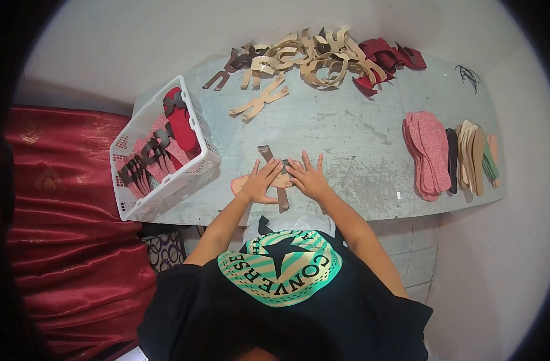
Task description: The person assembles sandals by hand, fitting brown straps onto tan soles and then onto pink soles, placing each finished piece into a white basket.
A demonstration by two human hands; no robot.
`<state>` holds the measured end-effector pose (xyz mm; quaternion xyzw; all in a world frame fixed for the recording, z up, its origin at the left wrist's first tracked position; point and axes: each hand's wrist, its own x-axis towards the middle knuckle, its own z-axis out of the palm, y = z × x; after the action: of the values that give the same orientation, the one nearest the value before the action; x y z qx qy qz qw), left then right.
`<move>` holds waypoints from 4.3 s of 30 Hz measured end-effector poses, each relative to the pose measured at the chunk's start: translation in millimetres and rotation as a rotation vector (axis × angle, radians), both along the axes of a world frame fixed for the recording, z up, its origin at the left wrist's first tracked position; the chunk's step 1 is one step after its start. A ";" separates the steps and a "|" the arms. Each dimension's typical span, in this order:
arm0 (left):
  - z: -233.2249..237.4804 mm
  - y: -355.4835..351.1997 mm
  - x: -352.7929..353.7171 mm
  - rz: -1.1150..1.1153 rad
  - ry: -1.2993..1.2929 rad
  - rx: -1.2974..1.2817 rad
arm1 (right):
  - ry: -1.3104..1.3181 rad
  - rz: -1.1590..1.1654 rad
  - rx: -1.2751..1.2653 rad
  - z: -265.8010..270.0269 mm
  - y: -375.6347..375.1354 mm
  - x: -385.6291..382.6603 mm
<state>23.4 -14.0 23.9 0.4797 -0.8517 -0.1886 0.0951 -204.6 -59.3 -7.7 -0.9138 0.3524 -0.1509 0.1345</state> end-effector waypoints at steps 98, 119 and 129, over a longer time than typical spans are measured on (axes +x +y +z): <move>-4.6 16.6 -42.1 0.235 0.190 -0.115 | -0.175 -0.095 0.248 14.4 0.8 -2.5; -3.6 22.9 -69.7 0.494 0.262 -0.178 | -0.187 -0.127 0.259 17.2 -0.8 0.0; -15.6 20.7 -76.3 0.601 0.141 -0.145 | -0.165 -0.114 0.267 14.6 -2.1 -0.6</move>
<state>-52.9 6.7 8.3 0.6876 -0.6743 -0.1239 0.2394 -205.2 -61.4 6.9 -0.8508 0.4084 -0.1844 0.2745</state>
